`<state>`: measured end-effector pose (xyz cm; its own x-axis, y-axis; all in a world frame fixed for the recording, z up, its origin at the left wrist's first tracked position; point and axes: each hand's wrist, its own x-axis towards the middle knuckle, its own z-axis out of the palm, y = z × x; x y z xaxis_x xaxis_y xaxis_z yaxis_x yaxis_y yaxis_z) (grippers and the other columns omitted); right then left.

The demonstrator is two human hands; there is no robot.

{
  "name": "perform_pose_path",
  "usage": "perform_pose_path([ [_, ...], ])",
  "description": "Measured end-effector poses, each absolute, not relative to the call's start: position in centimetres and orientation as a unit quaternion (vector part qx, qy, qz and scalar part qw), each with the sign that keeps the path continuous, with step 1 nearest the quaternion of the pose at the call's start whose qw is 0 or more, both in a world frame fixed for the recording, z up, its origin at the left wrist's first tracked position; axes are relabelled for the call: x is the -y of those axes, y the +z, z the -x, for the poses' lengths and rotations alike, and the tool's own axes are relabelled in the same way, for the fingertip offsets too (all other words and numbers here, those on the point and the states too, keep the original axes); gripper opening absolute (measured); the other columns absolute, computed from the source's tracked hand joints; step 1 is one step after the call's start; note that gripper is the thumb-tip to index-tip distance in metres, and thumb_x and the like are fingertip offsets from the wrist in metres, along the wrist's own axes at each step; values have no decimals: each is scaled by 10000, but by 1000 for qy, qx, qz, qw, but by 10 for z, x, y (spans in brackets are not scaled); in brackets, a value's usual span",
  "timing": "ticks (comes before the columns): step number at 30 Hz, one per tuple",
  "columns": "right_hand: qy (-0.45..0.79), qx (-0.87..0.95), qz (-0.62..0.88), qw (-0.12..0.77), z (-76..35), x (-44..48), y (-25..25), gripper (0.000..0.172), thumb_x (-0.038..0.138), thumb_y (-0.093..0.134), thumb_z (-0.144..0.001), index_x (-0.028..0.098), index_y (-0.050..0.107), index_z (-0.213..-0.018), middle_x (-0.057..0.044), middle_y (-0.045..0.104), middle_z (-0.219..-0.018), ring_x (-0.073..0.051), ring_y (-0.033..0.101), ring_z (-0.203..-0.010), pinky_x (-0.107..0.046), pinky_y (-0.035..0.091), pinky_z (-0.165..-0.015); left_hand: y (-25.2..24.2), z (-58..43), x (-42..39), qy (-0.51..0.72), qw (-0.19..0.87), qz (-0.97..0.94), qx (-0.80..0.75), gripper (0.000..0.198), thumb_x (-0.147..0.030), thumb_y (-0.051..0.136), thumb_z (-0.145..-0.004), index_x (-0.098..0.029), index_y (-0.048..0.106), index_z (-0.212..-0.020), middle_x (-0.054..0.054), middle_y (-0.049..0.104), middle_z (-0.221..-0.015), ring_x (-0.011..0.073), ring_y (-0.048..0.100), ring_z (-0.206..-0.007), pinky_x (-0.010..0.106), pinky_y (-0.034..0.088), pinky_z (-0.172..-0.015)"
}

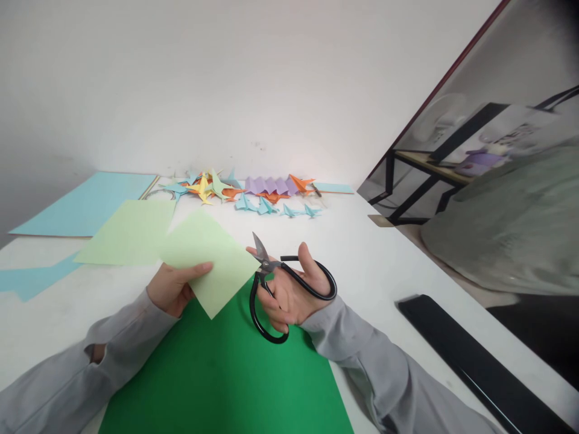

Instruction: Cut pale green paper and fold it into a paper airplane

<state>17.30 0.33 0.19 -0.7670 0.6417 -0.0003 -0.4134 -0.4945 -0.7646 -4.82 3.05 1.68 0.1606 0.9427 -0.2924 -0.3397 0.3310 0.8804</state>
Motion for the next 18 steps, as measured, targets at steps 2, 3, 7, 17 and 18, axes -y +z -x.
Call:
perform_pose_path([
  [2,856,391,128,312,-174,-3,2,883,771,-157,-678,329,48,-1415,32,552,-660,-114,404,-397,-277,352,-447,17,49,-31,467,682,-344,-446,695,-188,823,-549,-256,578,-1195,12,735,-937,297,660,-921,295,597,-618],
  [3,858,389,123,313,-174,-4,2,881,768,-158,-682,325,48,-1415,28,554,-666,-114,409,-399,-280,361,-447,17,49,-31,465,682,-346,-446,700,-187,824,-547,-259,576,-1197,8,735,-935,298,658,-925,291,596,-615],
  [7,861,388,131,302,-176,-4,3,890,749,-199,-675,318,23,-1421,29,554,-650,-114,411,-388,-285,369,-440,17,51,-33,470,676,-356,-442,697,-163,824,-537,-253,584,-1184,11,736,-931,310,653,-934,292,595,-625],
  [17,860,388,148,296,-177,-3,3,888,762,-185,-672,321,22,-1415,40,550,-632,-112,389,-383,-285,349,-447,19,52,-35,473,658,-369,-455,719,-174,827,-511,-219,584,-1186,73,719,-981,318,660,-918,334,599,-641],
  [18,862,390,143,290,-178,-3,2,887,762,-186,-671,316,8,-1414,39,552,-632,-113,394,-382,-279,340,-445,19,51,-35,474,657,-370,-455,701,-171,823,-519,-219,589,-1178,72,720,-976,317,662,-913,332,599,-632],
])
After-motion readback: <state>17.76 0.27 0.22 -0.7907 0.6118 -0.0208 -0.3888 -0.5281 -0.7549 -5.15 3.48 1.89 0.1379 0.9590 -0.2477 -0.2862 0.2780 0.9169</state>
